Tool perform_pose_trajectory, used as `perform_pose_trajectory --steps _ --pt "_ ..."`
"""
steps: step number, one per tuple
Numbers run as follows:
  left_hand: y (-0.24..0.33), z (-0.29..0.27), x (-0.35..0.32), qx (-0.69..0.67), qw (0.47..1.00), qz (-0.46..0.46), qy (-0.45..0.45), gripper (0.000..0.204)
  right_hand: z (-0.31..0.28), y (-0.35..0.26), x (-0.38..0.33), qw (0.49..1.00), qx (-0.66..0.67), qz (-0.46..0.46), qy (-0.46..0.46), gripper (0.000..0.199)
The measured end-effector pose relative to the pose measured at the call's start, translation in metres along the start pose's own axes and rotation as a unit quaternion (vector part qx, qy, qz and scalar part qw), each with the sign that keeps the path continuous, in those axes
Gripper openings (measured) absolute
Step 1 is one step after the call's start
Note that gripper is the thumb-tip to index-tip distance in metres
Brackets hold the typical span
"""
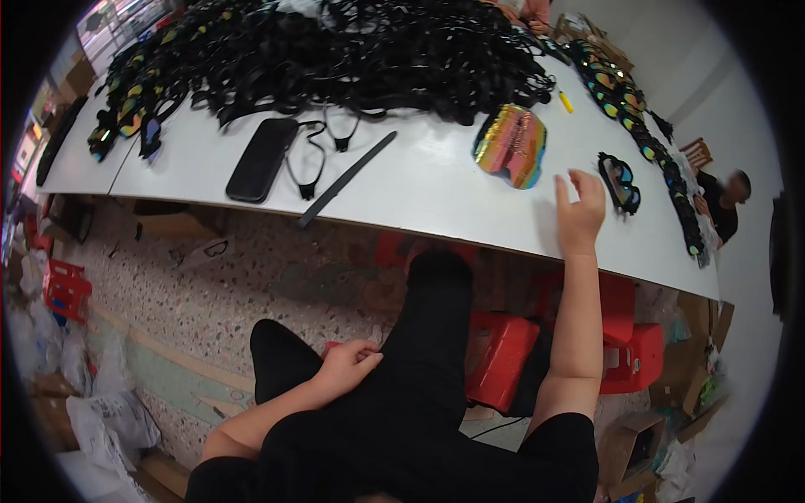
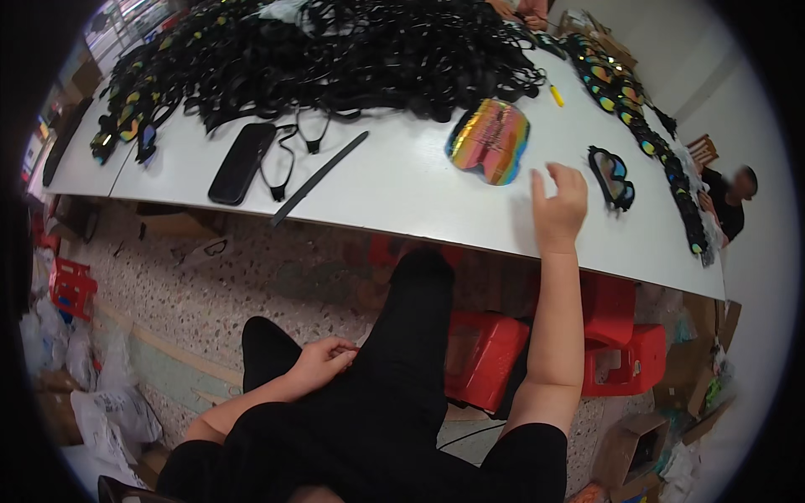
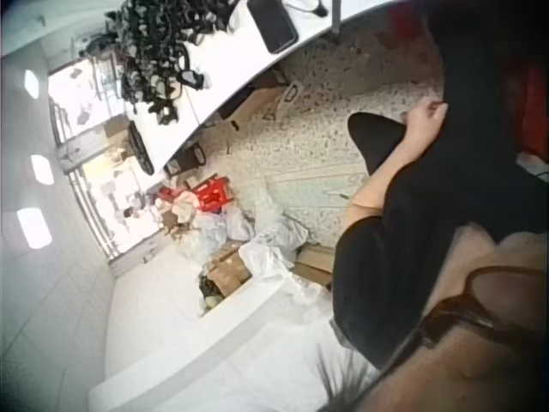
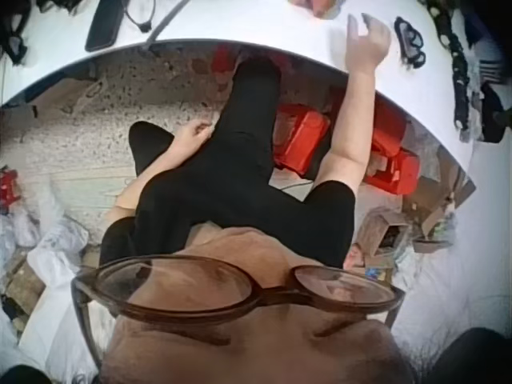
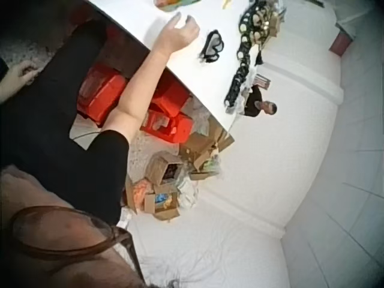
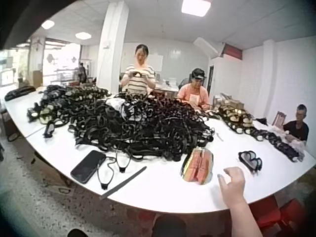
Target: Assembling swim goggles by attaching the rubber straps to the lens frames.
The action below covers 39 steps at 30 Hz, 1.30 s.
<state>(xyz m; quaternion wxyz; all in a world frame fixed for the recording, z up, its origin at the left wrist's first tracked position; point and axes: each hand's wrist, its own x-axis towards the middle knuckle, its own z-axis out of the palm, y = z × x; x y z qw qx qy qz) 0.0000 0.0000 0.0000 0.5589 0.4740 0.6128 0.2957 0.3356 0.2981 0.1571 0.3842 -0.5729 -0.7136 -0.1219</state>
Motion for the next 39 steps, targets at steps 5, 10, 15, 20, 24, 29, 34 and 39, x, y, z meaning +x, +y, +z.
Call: perform_pose_trajectory --steps 5,10,15,20,24,29,34,39 --pt "0.012 0.001 -0.017 -0.001 0.998 0.046 0.046 0.019 0.014 -0.075 0.003 0.991 -0.024 -0.129 -0.034 0.053" --pt "0.035 -0.035 -0.022 0.065 0.963 0.174 0.195 0.011 0.043 -0.064 0.002 0.995 -0.023 -0.094 -0.015 0.050" --pt "0.089 -0.102 0.003 0.161 0.854 0.366 0.332 0.006 0.046 -0.070 0.000 0.997 -0.014 -0.075 -0.006 0.045" --pt "0.140 -0.143 0.029 0.208 0.800 0.415 0.381 0.007 0.052 -0.055 -0.003 0.995 0.029 -0.093 0.017 0.042" --pt "0.160 -0.176 0.054 0.278 0.744 0.455 0.403 0.005 0.048 -0.058 -0.004 0.997 0.020 -0.078 0.022 0.039" --pt "0.173 -0.247 0.101 0.300 0.693 0.400 0.520 0.010 0.048 -0.058 -0.003 0.997 0.022 -0.071 0.022 0.039" --pt "0.169 -0.328 0.146 0.351 0.732 0.105 0.575 0.047 0.046 -0.063 -0.002 0.997 0.007 -0.070 0.023 0.039" --pt "0.163 -0.346 0.174 0.384 0.752 0.109 0.525 0.045 0.048 -0.060 -0.002 0.996 0.004 -0.080 0.041 0.037"
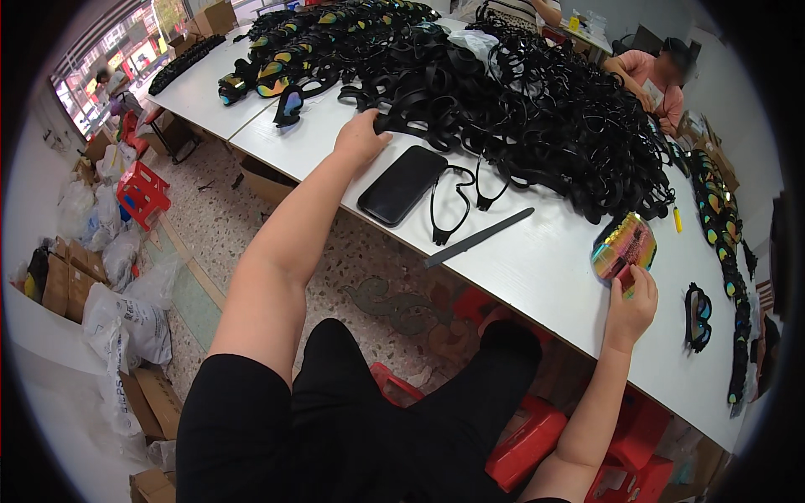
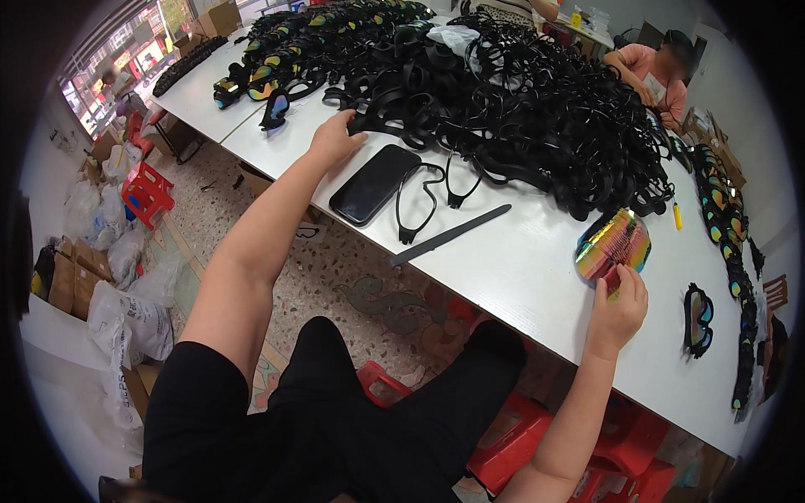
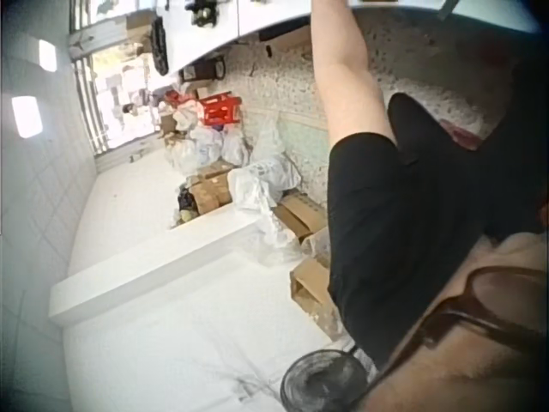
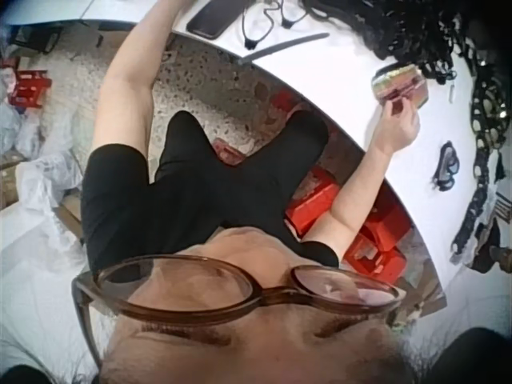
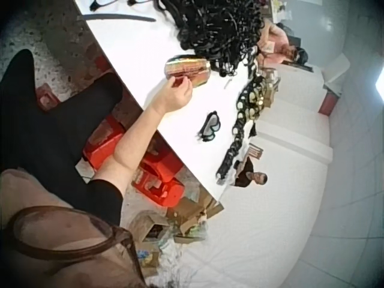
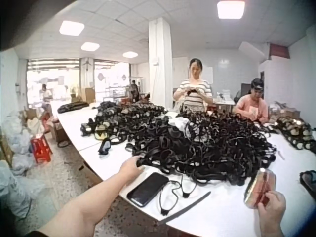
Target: Assembling swim goggles by attaching the rubber straps to the lens frames.
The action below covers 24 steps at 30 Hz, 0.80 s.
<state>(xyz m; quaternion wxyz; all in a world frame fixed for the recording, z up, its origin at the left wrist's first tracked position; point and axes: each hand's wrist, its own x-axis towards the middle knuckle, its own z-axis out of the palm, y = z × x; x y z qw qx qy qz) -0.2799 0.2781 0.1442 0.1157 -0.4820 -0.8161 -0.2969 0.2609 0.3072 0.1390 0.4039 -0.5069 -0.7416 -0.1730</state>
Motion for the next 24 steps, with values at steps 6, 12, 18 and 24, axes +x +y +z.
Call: perform_pose_trajectory --steps 6,12,18,24 --pt "0.037 -0.019 -0.006 -0.102 0.991 0.062 0.060 0.027 0.001 -0.002 0.003 1.000 0.000 -0.014 0.026 0.035" --pt "0.029 -0.047 -0.011 -0.092 0.983 0.017 0.156 0.026 0.001 0.000 0.002 0.998 0.007 -0.018 0.053 0.035" --pt "0.030 -0.083 -0.036 -0.314 0.927 0.015 0.205 0.026 -0.001 0.002 0.001 0.995 0.023 -0.025 0.094 0.036" --pt "0.077 -0.135 -0.133 -0.650 0.759 0.022 0.036 0.020 -0.015 0.001 0.001 0.980 0.054 -0.087 0.168 0.036"
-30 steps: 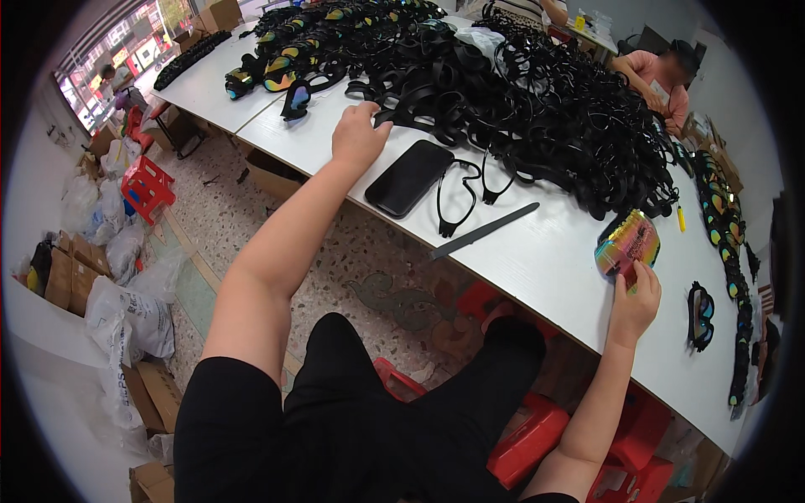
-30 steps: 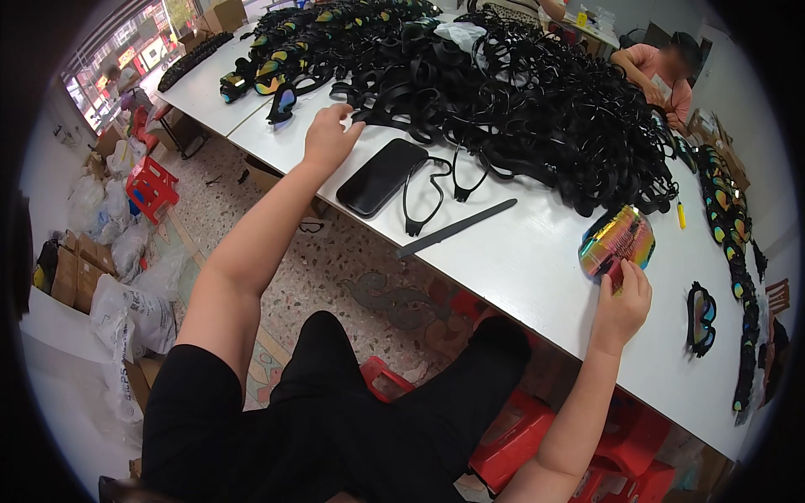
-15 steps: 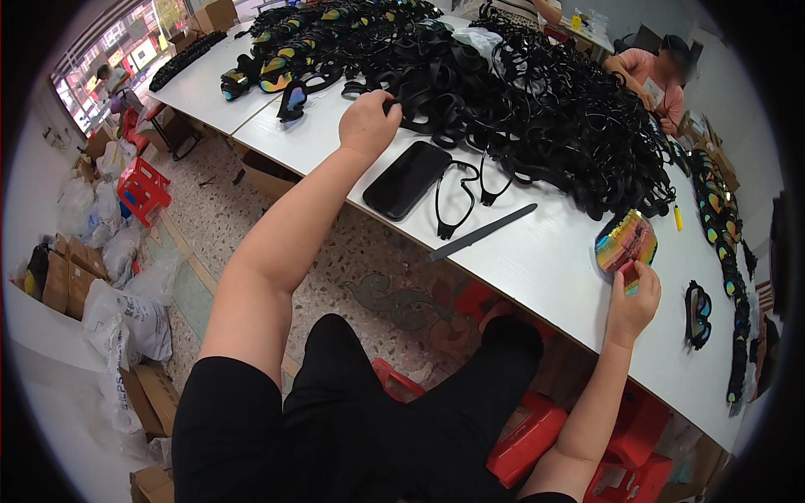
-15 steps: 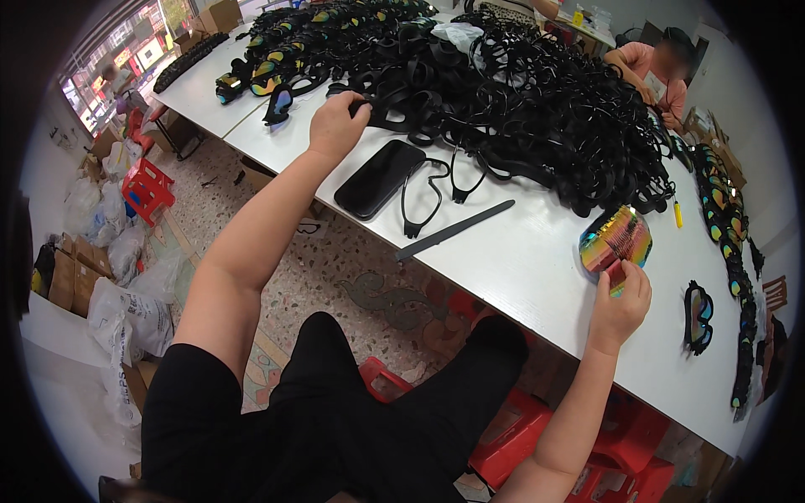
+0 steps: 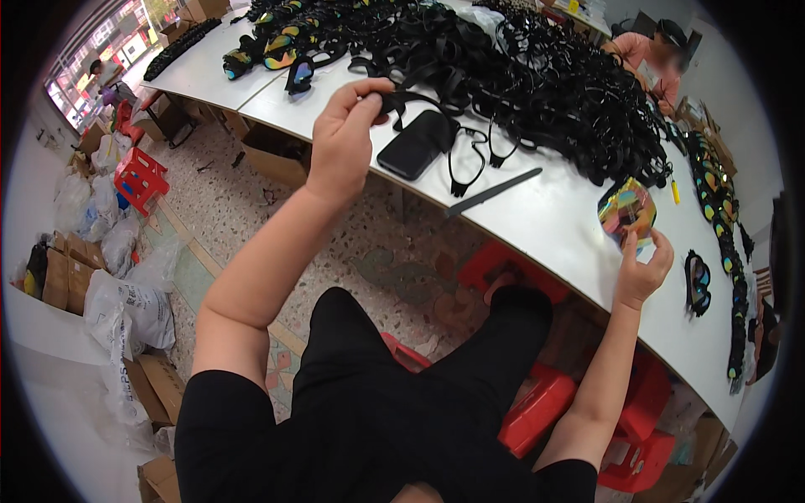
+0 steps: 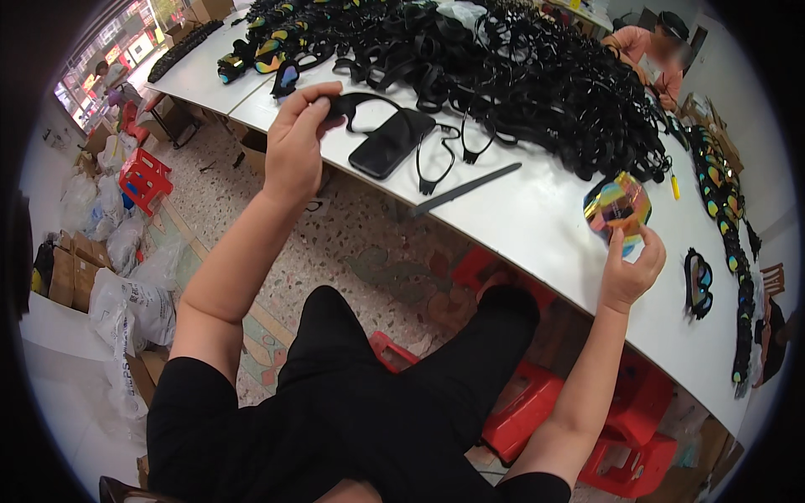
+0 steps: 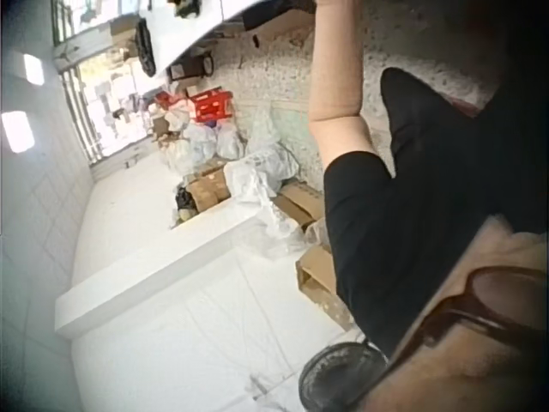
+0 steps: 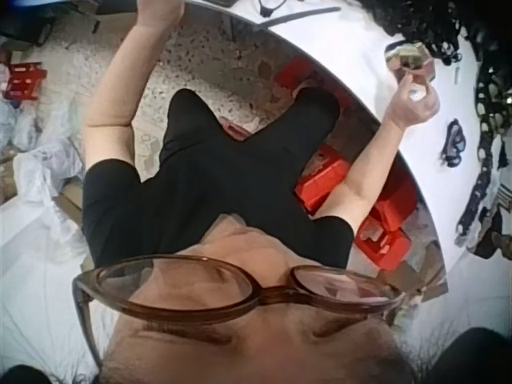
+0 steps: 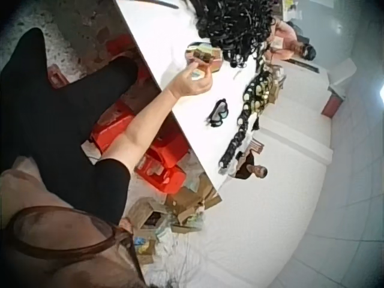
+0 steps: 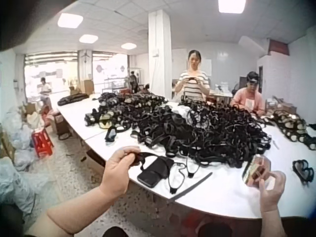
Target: Assembling swim goggles by attaching the rubber straps to the lens frames.
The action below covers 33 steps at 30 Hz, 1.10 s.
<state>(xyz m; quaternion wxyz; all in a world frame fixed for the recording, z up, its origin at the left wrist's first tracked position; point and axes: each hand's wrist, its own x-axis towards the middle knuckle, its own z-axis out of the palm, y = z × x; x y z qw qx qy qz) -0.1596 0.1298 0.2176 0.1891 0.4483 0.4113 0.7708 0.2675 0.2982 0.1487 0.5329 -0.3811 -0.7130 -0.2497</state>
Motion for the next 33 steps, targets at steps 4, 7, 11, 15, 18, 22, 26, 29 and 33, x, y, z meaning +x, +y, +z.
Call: perform_pose_trajectory --steps 4,7,11,15,18,22,26,29,33 --pt "0.020 0.016 -0.059 -0.189 0.966 -0.173 -0.018 0.022 -0.034 -0.055 -0.013 0.968 0.206 0.142 -0.016 0.035" --pt "0.007 0.024 -0.093 -0.278 0.924 -0.258 -0.041 0.023 -0.068 -0.121 -0.050 0.641 0.621 0.430 -0.136 0.042" --pt "-0.020 0.040 -0.133 -0.362 0.869 -0.336 -0.025 0.022 -0.081 -0.191 -0.105 0.291 0.768 0.525 -0.222 0.046" --pt "-0.035 0.044 -0.159 -0.399 0.831 -0.389 -0.019 0.022 -0.081 -0.209 -0.148 0.132 0.802 0.558 -0.170 0.044" --pt "-0.043 0.041 -0.171 -0.390 0.824 -0.410 -0.011 0.022 -0.085 -0.217 -0.148 0.105 0.814 0.549 -0.160 0.046" --pt "-0.047 0.036 -0.178 -0.397 0.817 -0.419 -0.010 0.023 -0.087 -0.210 -0.155 0.135 0.801 0.558 -0.170 0.046" --pt "-0.045 0.033 -0.176 -0.460 0.753 -0.471 -0.001 0.024 -0.093 -0.207 -0.156 0.232 0.752 0.575 -0.223 0.045" --pt "-0.055 0.027 -0.178 -0.353 0.781 -0.515 0.012 0.022 -0.097 -0.201 -0.154 0.265 0.722 0.591 -0.244 0.046" --pt "-0.055 0.026 -0.182 -0.303 0.782 -0.544 -0.028 0.026 -0.100 -0.192 -0.150 0.351 0.705 0.564 -0.248 0.043"
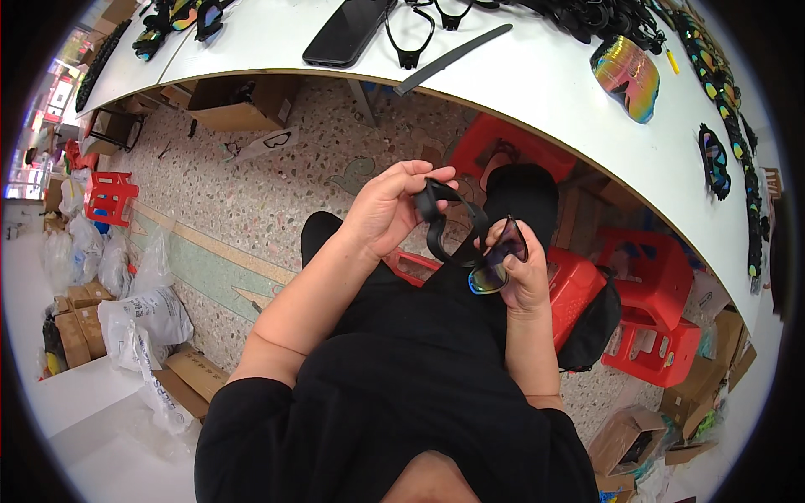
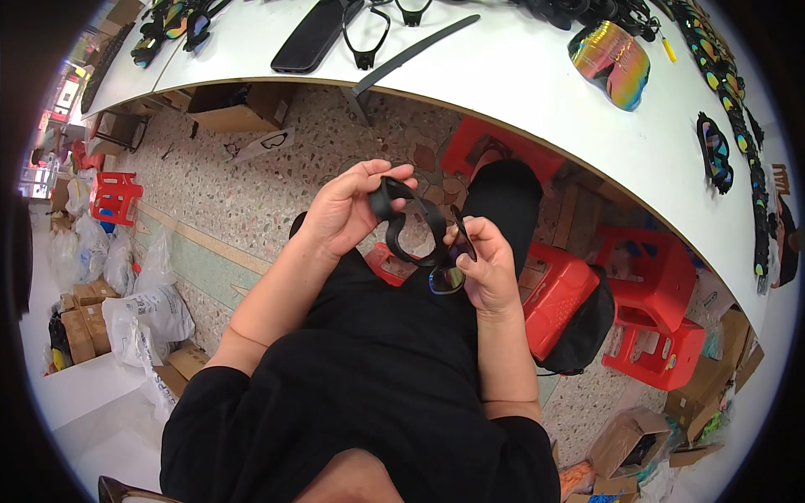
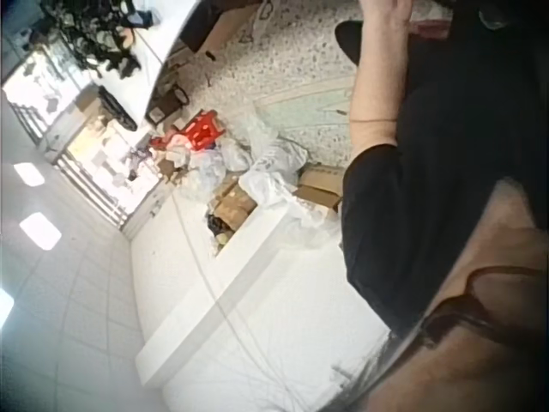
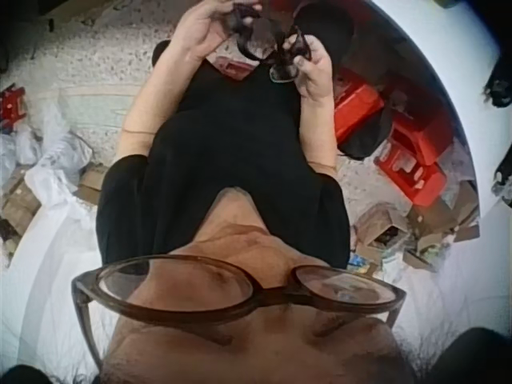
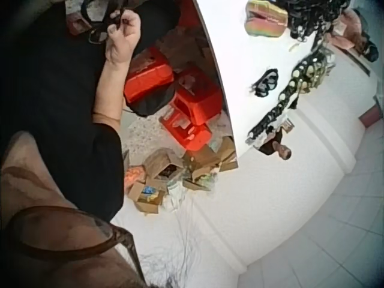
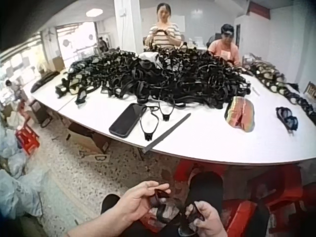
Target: Assembling swim goggles by attaching the rubber straps to the lens frames.
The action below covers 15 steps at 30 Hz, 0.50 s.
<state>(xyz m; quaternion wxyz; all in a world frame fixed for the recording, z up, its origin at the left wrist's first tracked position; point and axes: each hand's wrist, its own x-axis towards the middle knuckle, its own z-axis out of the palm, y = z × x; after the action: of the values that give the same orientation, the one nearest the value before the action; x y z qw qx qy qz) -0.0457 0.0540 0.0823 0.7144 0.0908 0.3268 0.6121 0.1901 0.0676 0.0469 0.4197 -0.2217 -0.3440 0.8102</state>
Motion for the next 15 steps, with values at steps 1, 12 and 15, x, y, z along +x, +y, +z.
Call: perform_pose_trajectory --steps 1,12,15 --pt "-0.002 -0.002 -0.001 -0.007 1.000 -0.002 -0.012 0.035 0.002 -0.004 -0.001 1.000 -0.015 -0.019 0.006 0.043" --pt "-0.017 -0.010 -0.007 0.069 0.995 -0.072 -0.001 0.039 -0.007 -0.008 -0.003 0.998 -0.035 -0.047 0.000 0.042" --pt "-0.011 0.001 -0.014 0.059 0.994 -0.087 -0.004 0.037 -0.013 -0.005 -0.004 0.997 -0.063 -0.051 0.020 0.041"
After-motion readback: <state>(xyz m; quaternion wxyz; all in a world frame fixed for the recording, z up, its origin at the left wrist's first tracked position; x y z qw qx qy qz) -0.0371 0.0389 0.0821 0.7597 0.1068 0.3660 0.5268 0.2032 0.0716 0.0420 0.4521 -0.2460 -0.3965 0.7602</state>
